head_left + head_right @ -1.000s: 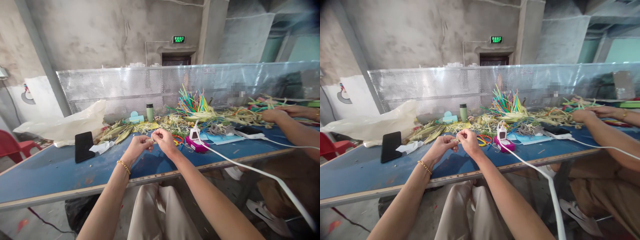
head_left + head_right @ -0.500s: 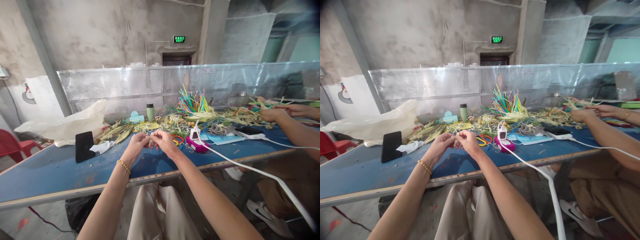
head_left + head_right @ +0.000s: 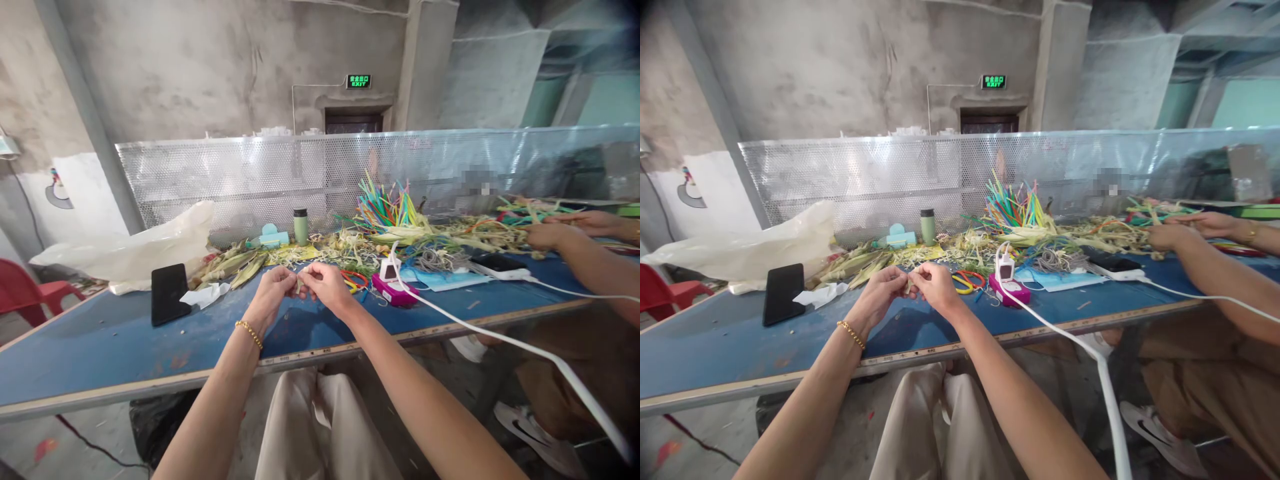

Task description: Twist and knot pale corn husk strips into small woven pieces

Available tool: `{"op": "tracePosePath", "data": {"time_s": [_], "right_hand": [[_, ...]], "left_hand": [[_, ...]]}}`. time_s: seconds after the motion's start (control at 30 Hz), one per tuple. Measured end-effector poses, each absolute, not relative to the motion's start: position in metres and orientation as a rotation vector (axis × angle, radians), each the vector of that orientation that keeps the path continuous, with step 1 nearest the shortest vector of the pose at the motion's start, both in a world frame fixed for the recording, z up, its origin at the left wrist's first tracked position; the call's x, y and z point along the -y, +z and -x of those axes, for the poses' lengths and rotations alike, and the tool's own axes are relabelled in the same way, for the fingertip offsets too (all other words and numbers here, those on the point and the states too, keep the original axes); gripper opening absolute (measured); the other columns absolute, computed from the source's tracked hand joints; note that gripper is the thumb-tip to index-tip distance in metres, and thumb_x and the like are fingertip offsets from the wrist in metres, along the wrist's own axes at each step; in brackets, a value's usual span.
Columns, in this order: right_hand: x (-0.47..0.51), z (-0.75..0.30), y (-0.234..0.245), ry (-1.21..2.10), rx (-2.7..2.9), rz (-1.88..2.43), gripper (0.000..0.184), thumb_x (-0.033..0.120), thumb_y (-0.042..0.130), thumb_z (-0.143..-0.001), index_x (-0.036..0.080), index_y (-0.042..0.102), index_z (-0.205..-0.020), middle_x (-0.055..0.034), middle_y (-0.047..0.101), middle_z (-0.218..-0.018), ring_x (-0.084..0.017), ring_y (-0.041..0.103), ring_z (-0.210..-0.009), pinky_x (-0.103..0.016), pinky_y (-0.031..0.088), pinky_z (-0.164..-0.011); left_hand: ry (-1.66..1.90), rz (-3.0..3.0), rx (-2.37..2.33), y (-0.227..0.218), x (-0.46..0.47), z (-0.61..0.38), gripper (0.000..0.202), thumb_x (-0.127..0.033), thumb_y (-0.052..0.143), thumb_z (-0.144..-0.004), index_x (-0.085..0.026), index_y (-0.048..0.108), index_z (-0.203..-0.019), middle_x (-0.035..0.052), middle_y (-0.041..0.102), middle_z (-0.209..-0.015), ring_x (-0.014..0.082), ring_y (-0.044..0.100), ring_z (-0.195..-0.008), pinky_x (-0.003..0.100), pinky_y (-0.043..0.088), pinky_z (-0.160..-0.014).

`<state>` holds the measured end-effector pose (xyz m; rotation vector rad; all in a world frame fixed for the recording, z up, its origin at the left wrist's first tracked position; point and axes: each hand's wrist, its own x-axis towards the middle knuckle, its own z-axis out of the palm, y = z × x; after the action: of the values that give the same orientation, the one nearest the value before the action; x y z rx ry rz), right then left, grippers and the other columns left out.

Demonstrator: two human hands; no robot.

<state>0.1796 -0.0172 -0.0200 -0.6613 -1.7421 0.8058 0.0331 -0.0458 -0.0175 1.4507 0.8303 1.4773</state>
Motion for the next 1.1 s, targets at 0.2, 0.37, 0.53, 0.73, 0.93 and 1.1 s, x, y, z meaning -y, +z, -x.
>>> {"op": "tracePosePath", "data": {"time_s": [0.2, 0.37, 0.53, 0.73, 0.93, 1.1], "right_hand": [[0.0198, -0.1787, -0.0179, 0.833, 1.75, 0.692, 0.031, 0.044, 0.063, -0.082, 0.019, 0.059, -0.065, -0.0006, 0.062, -0.055, -0.012, 0.051, -0.042, -0.024, 0.042, -0.04], [0.02, -0.1789, -0.0183, 0.799, 1.735, 0.69, 0.031, 0.045, 0.063, -0.083, 0.018, 0.06, -0.067, 0.0, 0.061, -0.054, -0.011, 0.051, -0.042, -0.024, 0.042, -0.042], [0.0184, -0.1802, -0.0186, 0.789, 1.761, 0.699, 0.032, 0.044, 0.062, -0.083, 0.018, 0.057, -0.064, 0.0012, 0.057, -0.05, -0.011, 0.05, -0.041, -0.023, 0.041, -0.041], [0.0201, -0.1818, -0.017, 0.794, 1.775, 0.716, 0.031, 0.042, 0.058, -0.084, 0.017, 0.06, -0.066, 0.0018, 0.055, -0.05, -0.011, 0.05, -0.042, -0.023, 0.04, -0.042], [0.0191, -0.1823, -0.0179, 0.726, 1.707, 0.788, 0.025, 0.04, 0.057, -0.084, 0.017, 0.062, -0.076, 0.0014, 0.057, -0.053, -0.013, 0.052, -0.042, -0.024, 0.042, -0.042], [0.0151, -0.1828, -0.0196, 0.536, 1.721, 0.755, 0.017, 0.034, 0.059, -0.082, 0.019, 0.06, -0.075, -0.0002, 0.06, -0.059, -0.013, 0.056, -0.05, -0.024, 0.045, -0.048]], "left_hand": [[1.535, -1.358, -0.891, -0.0176, 0.0454, -0.0352, 0.014, -0.024, 0.064, -0.068, -0.018, 0.052, -0.068, -0.0008, 0.06, -0.056, 0.0153, 0.061, -0.05, 0.027, 0.044, -0.055], [1.559, -1.29, -0.862, -0.0162, 0.0463, -0.0368, 0.013, -0.023, 0.063, -0.065, -0.018, 0.051, -0.069, -0.0021, 0.059, -0.055, 0.014, 0.061, -0.049, 0.028, 0.048, -0.058], [1.479, -1.31, -0.837, -0.0147, 0.048, -0.0358, 0.016, -0.025, 0.066, -0.067, -0.018, 0.052, -0.071, -0.0002, 0.061, -0.057, 0.0164, 0.064, -0.052, 0.029, 0.049, -0.059], [1.414, -1.444, -0.78, -0.0165, 0.0463, -0.0333, 0.032, -0.039, 0.079, -0.069, -0.013, 0.063, -0.08, 0.0044, 0.067, -0.064, 0.015, 0.062, -0.054, 0.028, 0.049, -0.057], [1.493, -1.459, -0.808, -0.0191, 0.0417, -0.0305, 0.028, -0.036, 0.081, -0.064, -0.012, 0.069, -0.072, 0.0038, 0.066, -0.064, 0.0121, 0.057, -0.052, 0.026, 0.045, -0.054], [1.444, -1.484, -0.838, -0.0194, 0.0422, -0.0316, 0.029, -0.038, 0.08, -0.066, -0.012, 0.068, -0.066, 0.0031, 0.064, -0.06, 0.0114, 0.057, -0.05, 0.026, 0.044, -0.054]]}}
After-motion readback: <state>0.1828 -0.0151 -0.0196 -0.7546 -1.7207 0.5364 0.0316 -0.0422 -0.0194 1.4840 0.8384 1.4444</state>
